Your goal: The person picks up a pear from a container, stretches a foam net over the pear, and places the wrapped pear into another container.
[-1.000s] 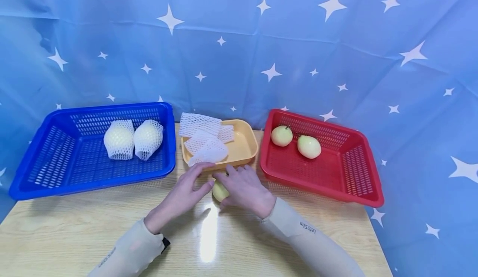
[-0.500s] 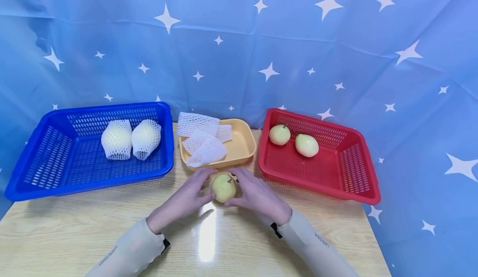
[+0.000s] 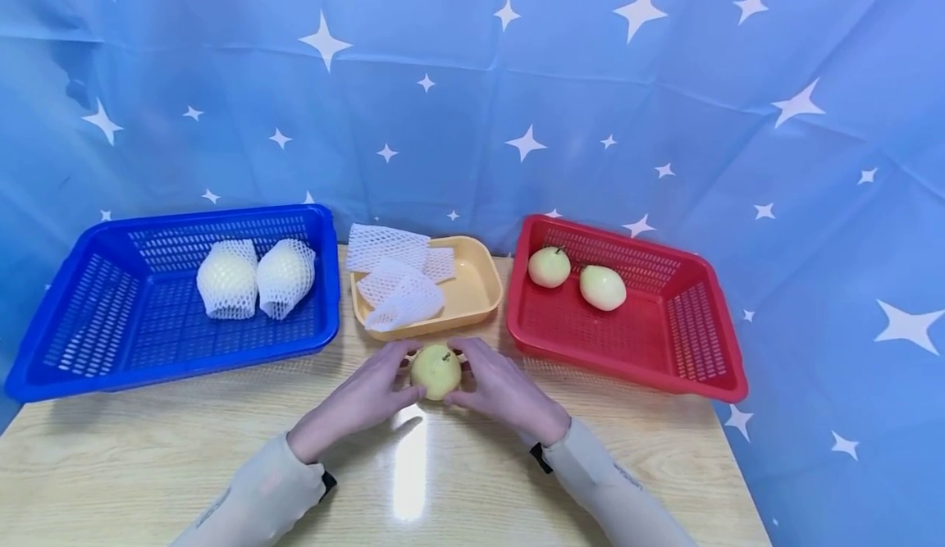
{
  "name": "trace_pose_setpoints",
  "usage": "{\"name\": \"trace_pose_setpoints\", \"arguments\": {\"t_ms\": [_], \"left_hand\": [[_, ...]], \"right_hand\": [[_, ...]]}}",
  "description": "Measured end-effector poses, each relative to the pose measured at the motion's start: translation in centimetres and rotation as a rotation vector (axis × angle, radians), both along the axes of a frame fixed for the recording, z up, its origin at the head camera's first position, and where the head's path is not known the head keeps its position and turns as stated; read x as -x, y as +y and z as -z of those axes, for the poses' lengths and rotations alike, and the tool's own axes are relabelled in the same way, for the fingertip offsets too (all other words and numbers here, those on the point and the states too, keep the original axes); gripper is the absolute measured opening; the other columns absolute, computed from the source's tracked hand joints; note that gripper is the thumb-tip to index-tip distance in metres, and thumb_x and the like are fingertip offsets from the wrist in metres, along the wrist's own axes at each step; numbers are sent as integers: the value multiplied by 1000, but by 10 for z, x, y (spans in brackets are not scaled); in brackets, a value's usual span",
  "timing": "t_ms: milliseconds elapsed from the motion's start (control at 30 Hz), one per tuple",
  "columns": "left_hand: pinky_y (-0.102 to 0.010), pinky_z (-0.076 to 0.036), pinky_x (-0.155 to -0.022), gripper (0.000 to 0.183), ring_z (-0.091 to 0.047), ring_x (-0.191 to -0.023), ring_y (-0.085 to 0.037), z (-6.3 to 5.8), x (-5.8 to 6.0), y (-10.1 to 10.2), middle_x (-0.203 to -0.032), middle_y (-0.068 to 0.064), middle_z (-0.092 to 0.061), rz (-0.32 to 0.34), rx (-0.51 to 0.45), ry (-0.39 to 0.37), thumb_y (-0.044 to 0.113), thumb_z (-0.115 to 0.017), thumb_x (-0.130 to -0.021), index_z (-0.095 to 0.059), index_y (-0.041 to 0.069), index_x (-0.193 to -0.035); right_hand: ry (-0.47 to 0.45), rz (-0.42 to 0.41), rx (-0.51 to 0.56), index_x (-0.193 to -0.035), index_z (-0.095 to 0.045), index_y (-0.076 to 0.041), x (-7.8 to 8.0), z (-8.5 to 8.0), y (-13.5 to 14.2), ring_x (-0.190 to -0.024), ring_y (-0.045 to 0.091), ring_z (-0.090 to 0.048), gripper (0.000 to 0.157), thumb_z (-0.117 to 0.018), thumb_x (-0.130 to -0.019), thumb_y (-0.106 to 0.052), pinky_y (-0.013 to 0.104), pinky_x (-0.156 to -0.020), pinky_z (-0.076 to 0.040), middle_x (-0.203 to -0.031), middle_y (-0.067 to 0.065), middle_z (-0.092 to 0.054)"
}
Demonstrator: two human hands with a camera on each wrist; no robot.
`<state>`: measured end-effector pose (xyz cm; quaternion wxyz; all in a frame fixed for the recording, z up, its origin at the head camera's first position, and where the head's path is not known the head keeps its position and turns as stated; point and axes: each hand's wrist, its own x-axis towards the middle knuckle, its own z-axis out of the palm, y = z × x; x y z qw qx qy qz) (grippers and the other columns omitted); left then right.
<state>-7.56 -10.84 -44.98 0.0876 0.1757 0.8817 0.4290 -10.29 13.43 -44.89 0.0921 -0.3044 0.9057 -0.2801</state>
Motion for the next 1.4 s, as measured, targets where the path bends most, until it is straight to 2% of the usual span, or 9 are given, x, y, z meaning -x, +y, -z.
{"name": "trace_pose_setpoints", "arguments": {"t_ms": [100, 233, 400, 567, 667, 800, 1033, 1233, 1400], "left_hand": [[-51, -54, -98, 55, -63, -120, -34, -7, -2, -4, -138, -16, -61, -28, -12, 22, 20, -74, -95, -55, 3, -144], [-45, -58, -91, 43, -69, -108, -29, -22, 2, -10, -124, -14, -68, -101, -116, 105, 12, -70, -97, -59, 1, -137], [-46, -59, -84, 40, -68, -101, -29, -34, 13, -17, -119, -14, -66, -197, -141, 355, 3, -71, -94, -60, 1, -132], [-51, -52, -96, 47, -61, -116, -36, -38, 29, -23, -134, -18, -60, -228, 4, 576, -4, -73, -91, -61, 2, -136], [-54, -47, -104, 51, -56, -127, -39, -38, 39, -23, -140, -20, -56, -191, 131, 572, -4, -72, -92, -58, 2, -141], [-56, -51, -99, 50, -60, -121, -41, -38, 52, -20, -138, -22, -58, -134, 256, 502, -3, -72, -93, -57, 2, -141], [-49, -56, -71, 29, -66, -87, -35, -36, 65, -21, -106, -17, -67, -121, 264, 503, -6, -74, -88, -66, 0, -115], [-45, -54, -63, 10, -63, -74, -28, -35, 66, -23, -90, -10, -67, -183, 294, 453, -3, -70, -90, -69, 5, -98], [-44, -54, -63, 10, -64, -73, -24, -42, 59, -28, -91, -9, -71, -235, 210, 471, -1, -65, -92, -70, 5, -98]], "right_hand": [[-1, -18, 3, -150, -47, -12, -1, -3, 6, -122, 19, -61, 76, -87, -86, -24, 35, -101, -53, -140, 3, -56], [8, -48, 30, -153, -44, -12, -3, -10, 12, -132, 20, -53, 73, -80, -90, -21, 40, -108, -48, -146, 3, -53], [61, -47, 75, -155, -44, -14, -6, -22, 17, -143, 19, -44, 69, -75, -93, -25, 44, -114, -42, -155, 3, -48], [139, -37, 136, -152, -49, -15, -7, -28, 21, -142, 19, -45, 64, -75, -94, -24, 46, -114, -43, -154, 2, -49], [171, -45, 158, -153, -48, -15, -6, -30, 21, -142, 19, -45, 65, -74, -94, -24, 45, -115, -42, -153, 2, -49], [184, -45, 175, -155, -45, -15, -6, -31, 22, -142, 18, -45, 67, -74, -95, -24, 44, -116, -41, -153, 2, -49], [174, -26, 200, -154, -45, -15, -6, -30, 20, -141, 18, -46, 69, -77, -93, -19, 44, -115, -42, -153, 2, -50], [204, -26, 224, -150, -51, -13, -6, -32, 21, -139, 19, -49, 62, -75, -93, -18, 47, -112, -45, -152, 2, -51], [243, -12, 271, -146, -55, -10, -3, -35, 24, -136, 19, -52, 55, -73, -93, -16, 46, -109, -48, -149, 2, -53]]}}
